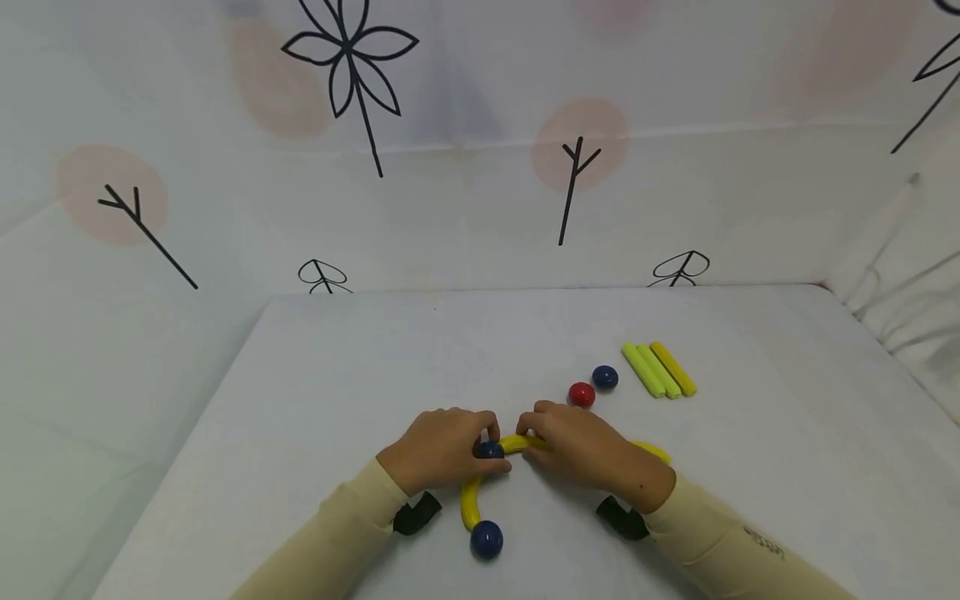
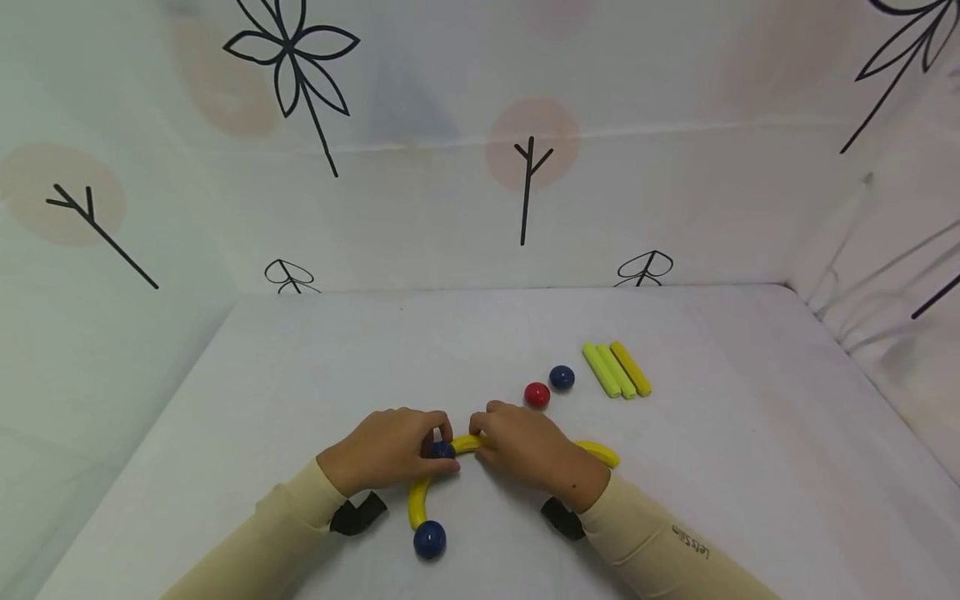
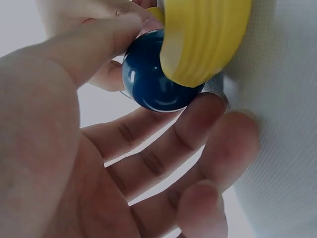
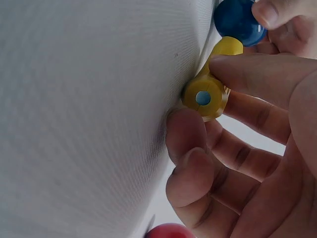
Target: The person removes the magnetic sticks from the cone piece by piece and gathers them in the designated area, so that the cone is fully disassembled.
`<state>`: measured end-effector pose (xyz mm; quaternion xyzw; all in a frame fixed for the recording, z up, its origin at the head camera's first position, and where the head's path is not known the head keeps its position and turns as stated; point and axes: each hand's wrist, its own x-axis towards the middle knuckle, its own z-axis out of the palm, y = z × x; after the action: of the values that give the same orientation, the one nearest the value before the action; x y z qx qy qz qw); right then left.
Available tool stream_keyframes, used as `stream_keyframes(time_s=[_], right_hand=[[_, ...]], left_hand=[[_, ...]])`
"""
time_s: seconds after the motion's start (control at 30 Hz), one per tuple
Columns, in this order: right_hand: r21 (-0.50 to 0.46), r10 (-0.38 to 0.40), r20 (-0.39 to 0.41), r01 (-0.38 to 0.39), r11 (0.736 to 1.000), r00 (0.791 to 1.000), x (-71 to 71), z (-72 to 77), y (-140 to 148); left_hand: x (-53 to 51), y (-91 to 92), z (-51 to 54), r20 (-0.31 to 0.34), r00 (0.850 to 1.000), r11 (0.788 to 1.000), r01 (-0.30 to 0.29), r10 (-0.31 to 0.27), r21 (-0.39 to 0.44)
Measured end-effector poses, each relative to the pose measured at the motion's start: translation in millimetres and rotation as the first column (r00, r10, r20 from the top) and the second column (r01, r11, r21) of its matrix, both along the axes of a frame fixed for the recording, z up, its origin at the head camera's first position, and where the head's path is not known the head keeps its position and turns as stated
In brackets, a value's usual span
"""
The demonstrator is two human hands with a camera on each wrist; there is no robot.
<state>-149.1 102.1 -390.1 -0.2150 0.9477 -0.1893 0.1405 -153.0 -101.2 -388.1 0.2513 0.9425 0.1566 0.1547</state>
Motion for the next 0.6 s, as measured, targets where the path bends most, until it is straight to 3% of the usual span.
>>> stream_keyframes(time_s=[0.6], right_hand=[[0.033, 0.016, -0.02, -0.015, 0.999, 1.0, -0.5, 1.1, -1.1]], left_hand=[[0.3, -0.1, 2.1, 0.024, 1.0, 1.0, 0.019, -0.019, -0.015]])
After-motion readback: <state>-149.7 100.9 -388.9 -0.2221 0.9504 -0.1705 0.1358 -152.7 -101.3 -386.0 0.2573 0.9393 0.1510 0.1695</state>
